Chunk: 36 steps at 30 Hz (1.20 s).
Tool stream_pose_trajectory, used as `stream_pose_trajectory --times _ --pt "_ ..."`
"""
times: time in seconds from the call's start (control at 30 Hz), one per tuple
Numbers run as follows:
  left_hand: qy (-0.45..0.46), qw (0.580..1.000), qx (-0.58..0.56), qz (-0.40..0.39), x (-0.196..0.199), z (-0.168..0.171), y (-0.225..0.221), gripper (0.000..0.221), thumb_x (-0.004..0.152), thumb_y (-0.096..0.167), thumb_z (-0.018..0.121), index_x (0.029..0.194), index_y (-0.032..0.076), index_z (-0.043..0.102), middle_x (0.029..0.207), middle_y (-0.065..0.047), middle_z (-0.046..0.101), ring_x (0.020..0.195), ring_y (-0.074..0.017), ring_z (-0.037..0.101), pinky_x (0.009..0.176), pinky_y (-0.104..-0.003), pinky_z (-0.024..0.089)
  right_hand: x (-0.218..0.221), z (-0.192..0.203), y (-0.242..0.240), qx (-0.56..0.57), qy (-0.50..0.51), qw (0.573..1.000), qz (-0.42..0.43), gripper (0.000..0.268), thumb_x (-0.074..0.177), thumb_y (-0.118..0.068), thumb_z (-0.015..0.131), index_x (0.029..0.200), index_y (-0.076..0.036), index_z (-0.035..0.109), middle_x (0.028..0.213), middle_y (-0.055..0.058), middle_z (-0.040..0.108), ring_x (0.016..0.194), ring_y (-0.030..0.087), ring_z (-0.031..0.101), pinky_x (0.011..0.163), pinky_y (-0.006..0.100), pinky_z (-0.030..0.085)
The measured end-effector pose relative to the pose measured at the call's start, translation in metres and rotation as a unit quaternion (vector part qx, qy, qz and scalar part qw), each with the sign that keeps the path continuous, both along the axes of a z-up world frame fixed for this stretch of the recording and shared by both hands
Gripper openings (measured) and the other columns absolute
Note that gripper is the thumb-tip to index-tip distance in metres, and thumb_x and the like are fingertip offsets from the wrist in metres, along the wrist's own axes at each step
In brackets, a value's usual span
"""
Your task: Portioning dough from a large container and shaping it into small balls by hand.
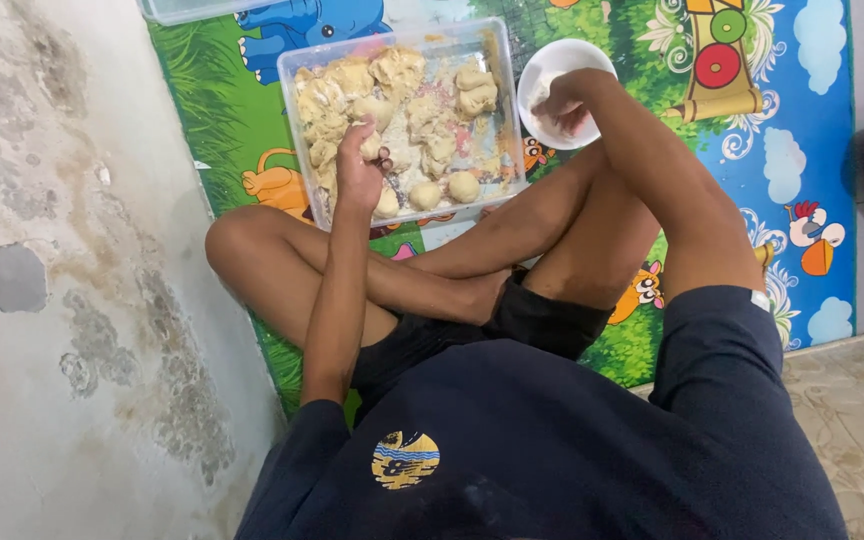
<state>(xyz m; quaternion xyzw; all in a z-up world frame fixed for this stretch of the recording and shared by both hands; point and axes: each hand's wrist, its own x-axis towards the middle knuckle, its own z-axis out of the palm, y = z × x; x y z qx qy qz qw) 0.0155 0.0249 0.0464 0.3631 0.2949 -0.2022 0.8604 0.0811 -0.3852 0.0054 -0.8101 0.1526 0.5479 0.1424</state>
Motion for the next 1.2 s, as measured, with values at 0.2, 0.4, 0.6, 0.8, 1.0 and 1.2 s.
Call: stream_pose_trajectory --times 0.2,0.4,0.6,0.8,1.0,1.2 --pt "-0.011 1.000 -0.001 -0.011 0.002 0.000 -0.003 0.038 0.085 0.023 0.065 0.121 0.011 0.063 0.111 -0.007 0.056 0.074 -0.0157 0.050 0.064 -0.029 0.041 0.003 0.011 0.018 0.017 -0.034 0.999 0.014 0.033 0.107 -0.018 0.059 0.108 0.012 0.071 0.090 0.018 0.077 0.060 0.027 0.072 0.058 0.036 0.062" --pt "-0.106 0.983 0.047 -0.143 -0.005 0.021 -0.009 0.073 0.095 0.016 0.059 0.160 0.005 0.027 0.132 -0.024 0.064 0.081 -0.0235 0.069 0.071 -0.029 0.060 0.015 -0.016 -0.011 -0.023 -0.090 0.994 0.057 0.041 0.105 -0.028 0.064 0.104 0.012 0.073 0.085 0.016 0.077 0.058 0.026 0.071 0.056 0.038 0.061" --pt "-0.050 0.985 -0.035 -0.159 -0.009 -0.002 -0.018 0.043 0.099 0.023 0.059 0.134 0.000 0.049 0.122 -0.021 0.061 0.091 -0.0375 0.075 0.077 -0.037 0.063 0.015 0.053 -0.024 -0.022 -0.109 0.991 0.071 0.050 0.102 -0.036 0.049 0.078 0.001 0.072 0.068 0.014 0.065 0.054 0.027 0.053 0.059 0.043 0.048" --pt "-0.049 0.997 -0.010 -0.057 0.004 -0.015 -0.013 0.047 0.097 0.023 0.060 0.130 -0.011 0.053 0.117 -0.028 0.063 0.097 -0.0350 0.072 0.078 -0.034 0.069 -0.004 0.097 -0.028 -0.027 -0.138 0.989 0.034 0.050 0.103 -0.038 0.049 0.100 0.004 0.075 0.083 0.018 0.069 0.076 0.035 0.060 0.074 0.048 0.050" --pt "-0.010 0.998 -0.059 0.020 0.007 -0.017 -0.003 0.048 0.092 0.023 0.066 0.128 -0.008 0.058 0.122 -0.021 0.060 0.106 -0.0371 0.067 0.089 -0.041 0.065 -0.020 0.104 -0.039 -0.034 -0.177 0.982 0.050 0.048 0.101 -0.032 0.049 0.103 0.007 0.077 0.088 0.023 0.074 0.079 0.038 0.067 0.077 0.050 0.052" --pt "-0.009 0.990 -0.131 -0.043 0.002 -0.017 -0.007 0.057 0.094 0.031 0.061 0.137 -0.005 0.054 0.113 -0.027 0.065 0.103 -0.0392 0.072 0.085 -0.044 0.065 -0.035 0.138 -0.018 0.090 -0.270 0.959 0.020 0.055 0.108 -0.040 0.054 0.095 0.011 0.071 0.084 0.018 0.069 0.069 0.031 0.063 0.072 0.045 0.053"
